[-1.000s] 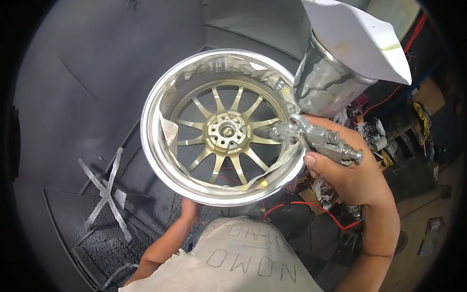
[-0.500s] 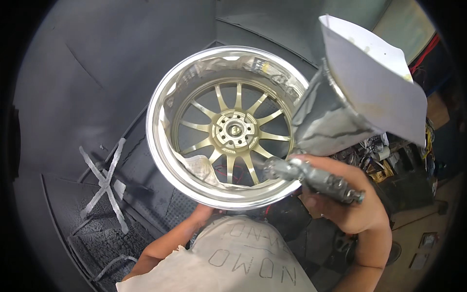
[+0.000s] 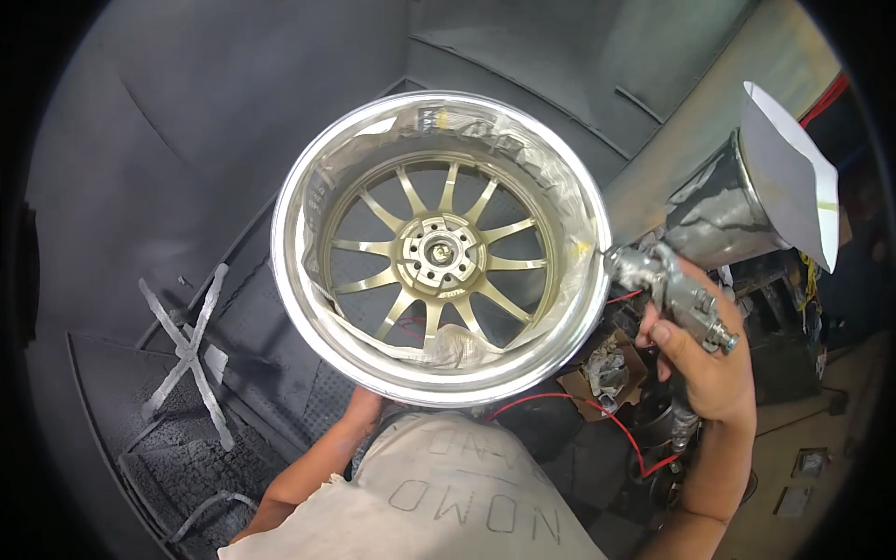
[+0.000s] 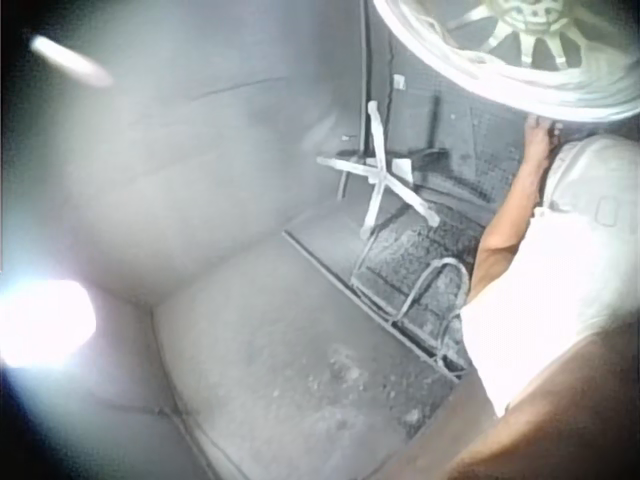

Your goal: The person paints a car wheel rim using a spray gun, rotating the rim by hand to cover all surfaces.

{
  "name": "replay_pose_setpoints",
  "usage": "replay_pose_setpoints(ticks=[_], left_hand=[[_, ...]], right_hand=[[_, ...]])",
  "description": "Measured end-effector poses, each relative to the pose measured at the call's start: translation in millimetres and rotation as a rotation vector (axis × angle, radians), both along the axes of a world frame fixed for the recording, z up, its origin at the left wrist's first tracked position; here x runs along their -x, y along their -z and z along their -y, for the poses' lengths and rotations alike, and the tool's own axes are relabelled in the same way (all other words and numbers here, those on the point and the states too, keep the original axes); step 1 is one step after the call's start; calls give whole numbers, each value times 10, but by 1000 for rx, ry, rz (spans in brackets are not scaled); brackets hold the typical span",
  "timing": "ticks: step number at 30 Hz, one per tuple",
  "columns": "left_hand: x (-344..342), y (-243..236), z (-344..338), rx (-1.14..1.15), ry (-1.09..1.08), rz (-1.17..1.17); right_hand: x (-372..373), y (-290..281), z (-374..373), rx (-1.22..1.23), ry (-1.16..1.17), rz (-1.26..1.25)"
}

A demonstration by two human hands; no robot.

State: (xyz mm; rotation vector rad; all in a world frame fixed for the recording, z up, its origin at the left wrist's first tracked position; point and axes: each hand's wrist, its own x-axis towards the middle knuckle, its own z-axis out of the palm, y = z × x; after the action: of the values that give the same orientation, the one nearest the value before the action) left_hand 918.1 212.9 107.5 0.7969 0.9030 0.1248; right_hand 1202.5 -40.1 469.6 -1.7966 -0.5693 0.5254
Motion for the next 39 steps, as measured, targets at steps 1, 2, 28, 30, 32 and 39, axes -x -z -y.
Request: replay_pose_setpoints(ticks=[1,2,28,30,32,39], left_hand=[[-47,-92,21,-18,-11,-11],[-90,-96,49,-14,9,5],[2705,1912,-320,-653,583,-1190],[3032,1832,-66,-446,132,-1170],[2756,1746,367,-433,109,-1031],[1298,686,2185,-518,447,-655]], right_hand=[[18,-7,26,-4,-29,-43],[32,-17,43,-8,-56,-85],[102,3691,1627,211,390,-338],[168,4138,1737,264,246,-410],[295,4490,1825,309,104,-456],[658,5363,1919,475,-583,-184]])
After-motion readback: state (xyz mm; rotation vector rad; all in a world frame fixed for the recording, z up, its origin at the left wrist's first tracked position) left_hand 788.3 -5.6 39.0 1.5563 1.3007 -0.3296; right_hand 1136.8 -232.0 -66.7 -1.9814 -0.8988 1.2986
